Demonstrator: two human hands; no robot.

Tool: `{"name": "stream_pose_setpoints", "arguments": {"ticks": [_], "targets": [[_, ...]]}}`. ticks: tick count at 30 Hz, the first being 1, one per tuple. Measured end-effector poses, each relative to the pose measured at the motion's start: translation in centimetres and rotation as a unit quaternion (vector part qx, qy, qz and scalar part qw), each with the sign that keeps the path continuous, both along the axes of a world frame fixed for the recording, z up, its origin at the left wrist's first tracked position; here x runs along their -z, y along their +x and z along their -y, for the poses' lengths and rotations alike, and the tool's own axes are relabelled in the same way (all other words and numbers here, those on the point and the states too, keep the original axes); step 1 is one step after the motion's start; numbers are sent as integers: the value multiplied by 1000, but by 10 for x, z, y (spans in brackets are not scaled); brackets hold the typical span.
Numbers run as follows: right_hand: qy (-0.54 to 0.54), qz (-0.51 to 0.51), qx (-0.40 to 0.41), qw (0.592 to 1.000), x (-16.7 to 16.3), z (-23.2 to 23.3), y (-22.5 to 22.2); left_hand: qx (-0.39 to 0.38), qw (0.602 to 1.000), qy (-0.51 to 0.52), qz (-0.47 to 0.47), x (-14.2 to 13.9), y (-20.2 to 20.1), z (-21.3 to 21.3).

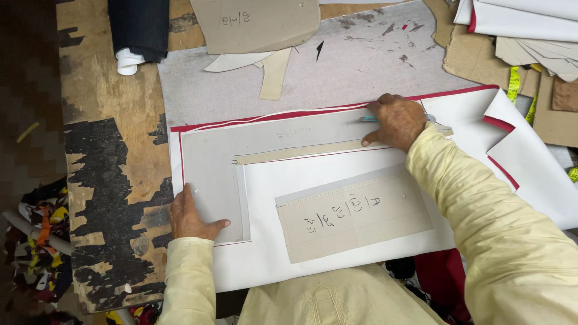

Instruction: The person places a paper pattern on a large white fabric sheet and uses a rotary cutter to cut along the pattern's edges. They reposition the pattern and cut additional pieces, then remove the cut fabric sections and place the pattern on a new area to continue cutting.

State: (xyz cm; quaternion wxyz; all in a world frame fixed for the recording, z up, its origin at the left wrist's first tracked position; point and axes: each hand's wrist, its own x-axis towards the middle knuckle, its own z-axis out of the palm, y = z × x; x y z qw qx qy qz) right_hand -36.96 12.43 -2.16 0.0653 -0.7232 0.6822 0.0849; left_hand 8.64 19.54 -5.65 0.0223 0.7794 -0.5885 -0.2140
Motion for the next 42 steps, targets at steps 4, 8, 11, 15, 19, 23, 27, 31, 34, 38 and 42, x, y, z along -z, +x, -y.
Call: {"name": "stream_pose_setpoints", "arguments": {"ticks": [4,8,11,15,19,23,27,31,34,38,42], "targets": [[-50,-9,-17,999,-9,7,2,-60,998,10,-5,-1,-8,7],[35,-20,26,999,-25,7,3,-62,998,4,-20,-1,-11,7],[63,27,38,997,-37,14,6,-59,998,29,-3,-1,-12,9],[83,83,31,993,-39,24,25,-60,997,38,15,-3,-9,11],[32,118,-11,992,-27,25,43,-72,996,55,10,-6,-1,12],[-107,220,-65,967,-21,7,47,-111,991,12,-68,-8,15,22],[-196,256,-160,933,-35,-21,48,-131,976,-96,-147,-7,41,34],[-200,261,-138,934,-62,-41,73,10,827,-249,-504,-3,66,30],[-314,263,-134,902,-82,-43,103,-22,772,-286,-567,-11,90,24],[-462,207,-104,856,-81,-45,132,-231,753,-354,-504,-37,148,11],[-368,215,-34,904,-43,-52,118,-333,720,-398,-461,-36,210,-24]]}}
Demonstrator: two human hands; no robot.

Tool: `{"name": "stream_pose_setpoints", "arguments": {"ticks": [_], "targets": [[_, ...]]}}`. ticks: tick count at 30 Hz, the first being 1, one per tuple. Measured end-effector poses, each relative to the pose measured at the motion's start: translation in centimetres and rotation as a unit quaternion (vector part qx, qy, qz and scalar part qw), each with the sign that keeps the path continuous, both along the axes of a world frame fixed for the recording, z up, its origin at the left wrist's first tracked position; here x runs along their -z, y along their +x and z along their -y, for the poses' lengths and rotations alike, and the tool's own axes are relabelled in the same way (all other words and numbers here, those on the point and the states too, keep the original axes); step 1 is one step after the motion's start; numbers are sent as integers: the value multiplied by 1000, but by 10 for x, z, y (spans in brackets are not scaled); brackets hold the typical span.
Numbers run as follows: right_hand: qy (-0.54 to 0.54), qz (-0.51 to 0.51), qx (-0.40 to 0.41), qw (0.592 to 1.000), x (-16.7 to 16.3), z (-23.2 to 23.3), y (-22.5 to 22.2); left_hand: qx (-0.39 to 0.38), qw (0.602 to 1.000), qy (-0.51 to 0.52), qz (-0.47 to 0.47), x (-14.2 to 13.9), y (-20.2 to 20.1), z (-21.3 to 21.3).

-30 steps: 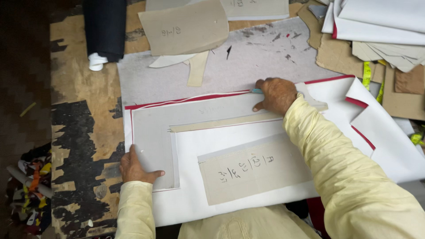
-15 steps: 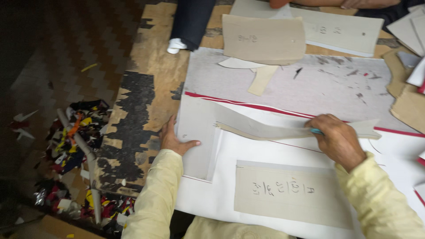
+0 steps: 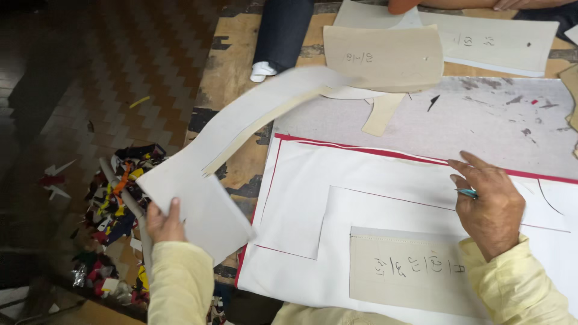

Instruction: The person places a paper pattern on a large white fabric sheet and uses a rotary cutter to cut along the pattern's edges. They reposition the pattern and cut additional pieces, then remove the cut fabric sections and place the pattern on a new area to continue cutting.

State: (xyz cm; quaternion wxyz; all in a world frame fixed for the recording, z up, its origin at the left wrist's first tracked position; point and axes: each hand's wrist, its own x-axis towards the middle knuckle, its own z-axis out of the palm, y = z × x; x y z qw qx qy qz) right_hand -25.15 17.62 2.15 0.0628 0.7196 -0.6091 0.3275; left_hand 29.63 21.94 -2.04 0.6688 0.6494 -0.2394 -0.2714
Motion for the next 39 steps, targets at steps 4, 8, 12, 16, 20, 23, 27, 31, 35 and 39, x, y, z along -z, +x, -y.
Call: {"name": "stream_pose_setpoints", "arguments": {"ticks": [4,8,12,16,20,23,27,31,35,39], "targets": [[179,-56,67,980,51,-2,-49,-37,991,38,127,30,39,-27],[187,-132,83,970,82,3,-104,-14,980,116,163,47,53,-34],[196,-116,75,971,84,9,-147,-40,950,225,213,45,47,-33],[207,-116,90,967,73,21,-154,-101,789,295,530,12,15,-34],[206,-109,82,969,60,43,-134,77,819,209,529,-14,-43,-20],[201,-51,-8,978,58,73,-101,288,778,163,534,-10,-93,7],[197,-9,-128,972,64,107,-37,402,752,107,512,23,-150,59],[421,-26,-40,906,63,135,1,411,697,262,525,46,-174,120],[513,185,-35,837,50,155,-16,402,683,333,511,43,-171,157],[490,174,-15,854,53,162,-14,401,694,379,462,36,-176,170]]}}
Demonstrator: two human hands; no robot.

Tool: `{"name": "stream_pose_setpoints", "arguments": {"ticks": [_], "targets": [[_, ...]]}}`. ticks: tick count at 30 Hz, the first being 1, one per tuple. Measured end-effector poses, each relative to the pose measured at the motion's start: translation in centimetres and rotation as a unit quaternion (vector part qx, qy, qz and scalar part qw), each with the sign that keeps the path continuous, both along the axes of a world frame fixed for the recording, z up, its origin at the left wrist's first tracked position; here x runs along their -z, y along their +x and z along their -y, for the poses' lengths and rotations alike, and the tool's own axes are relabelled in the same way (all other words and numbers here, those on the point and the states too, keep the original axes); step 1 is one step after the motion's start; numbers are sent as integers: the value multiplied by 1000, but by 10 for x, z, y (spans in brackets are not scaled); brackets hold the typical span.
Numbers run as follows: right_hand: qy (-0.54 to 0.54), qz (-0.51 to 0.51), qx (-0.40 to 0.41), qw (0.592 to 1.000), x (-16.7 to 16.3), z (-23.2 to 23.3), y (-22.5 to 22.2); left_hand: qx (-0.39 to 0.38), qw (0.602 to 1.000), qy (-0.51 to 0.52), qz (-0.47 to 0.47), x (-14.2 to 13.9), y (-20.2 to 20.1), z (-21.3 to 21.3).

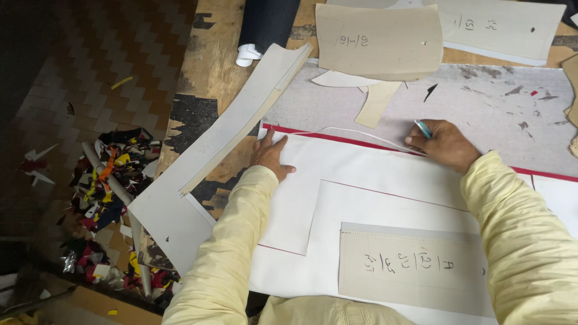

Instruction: The person places a paper pattern on a large white fabric sheet and uses a rotary cutter to cut along the pattern's edges. They reposition the pattern and cut additional pieces, then remove the cut fabric sections and place the pattern on a new area to continue cutting.

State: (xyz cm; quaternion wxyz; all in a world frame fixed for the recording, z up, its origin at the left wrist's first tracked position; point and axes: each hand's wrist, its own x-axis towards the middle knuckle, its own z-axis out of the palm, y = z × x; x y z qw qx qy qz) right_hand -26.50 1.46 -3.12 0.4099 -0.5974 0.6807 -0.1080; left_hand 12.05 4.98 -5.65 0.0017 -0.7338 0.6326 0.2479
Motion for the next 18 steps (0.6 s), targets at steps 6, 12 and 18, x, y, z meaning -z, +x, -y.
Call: {"name": "stream_pose_setpoints", "arguments": {"ticks": [6,12,18], "targets": [[-158,-169,-128,964,21,1,50,-20,1000,9,-4,-5,-7,0],[-194,22,-27,980,31,24,47,-4,1000,8,10,-2,-4,4],[-185,-144,-33,972,17,19,59,-22,995,-88,-41,23,6,-3]]}}
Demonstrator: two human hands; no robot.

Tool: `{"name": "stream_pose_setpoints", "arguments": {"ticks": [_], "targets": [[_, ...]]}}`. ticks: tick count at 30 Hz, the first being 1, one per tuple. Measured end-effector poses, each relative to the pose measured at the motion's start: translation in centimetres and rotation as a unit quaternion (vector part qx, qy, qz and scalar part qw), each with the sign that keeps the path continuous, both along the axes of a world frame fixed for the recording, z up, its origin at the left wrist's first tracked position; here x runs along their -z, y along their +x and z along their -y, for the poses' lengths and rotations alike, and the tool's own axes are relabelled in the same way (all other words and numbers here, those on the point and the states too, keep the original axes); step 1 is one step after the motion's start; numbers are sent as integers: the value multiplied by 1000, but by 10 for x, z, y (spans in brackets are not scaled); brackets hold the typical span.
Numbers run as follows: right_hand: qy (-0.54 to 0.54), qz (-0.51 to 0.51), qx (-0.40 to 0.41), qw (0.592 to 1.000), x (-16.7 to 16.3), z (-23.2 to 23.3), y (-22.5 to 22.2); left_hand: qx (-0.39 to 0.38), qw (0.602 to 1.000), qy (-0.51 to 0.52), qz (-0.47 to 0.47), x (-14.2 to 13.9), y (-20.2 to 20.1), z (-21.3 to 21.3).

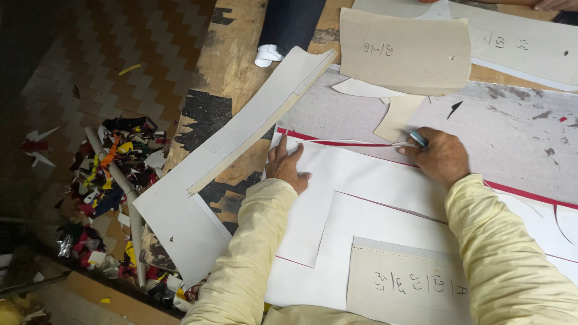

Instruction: The person places a paper pattern on a large white fabric sheet and uses a rotary cutter to cut along the pattern's edges. They reposition the pattern and cut additional pieces, then remove the cut fabric sections and place the pattern on a new area to continue cutting.

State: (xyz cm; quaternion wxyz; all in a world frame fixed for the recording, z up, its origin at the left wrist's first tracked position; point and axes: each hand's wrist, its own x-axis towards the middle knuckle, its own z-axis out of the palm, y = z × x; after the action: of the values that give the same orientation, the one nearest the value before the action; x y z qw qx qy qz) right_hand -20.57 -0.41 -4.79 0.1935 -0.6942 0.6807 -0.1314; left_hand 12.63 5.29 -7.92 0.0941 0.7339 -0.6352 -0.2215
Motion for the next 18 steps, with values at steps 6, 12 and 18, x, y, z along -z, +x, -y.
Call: {"name": "stream_pose_setpoints", "arguments": {"ticks": [6,12,18], "targets": [[-54,151,-47,986,-20,0,42,-14,966,-258,-9,38,2,-15],[-107,174,-155,967,28,23,171,-29,946,-320,-27,48,0,-15],[-159,52,-170,971,22,50,225,-45,920,-389,12,42,1,-2]]}}
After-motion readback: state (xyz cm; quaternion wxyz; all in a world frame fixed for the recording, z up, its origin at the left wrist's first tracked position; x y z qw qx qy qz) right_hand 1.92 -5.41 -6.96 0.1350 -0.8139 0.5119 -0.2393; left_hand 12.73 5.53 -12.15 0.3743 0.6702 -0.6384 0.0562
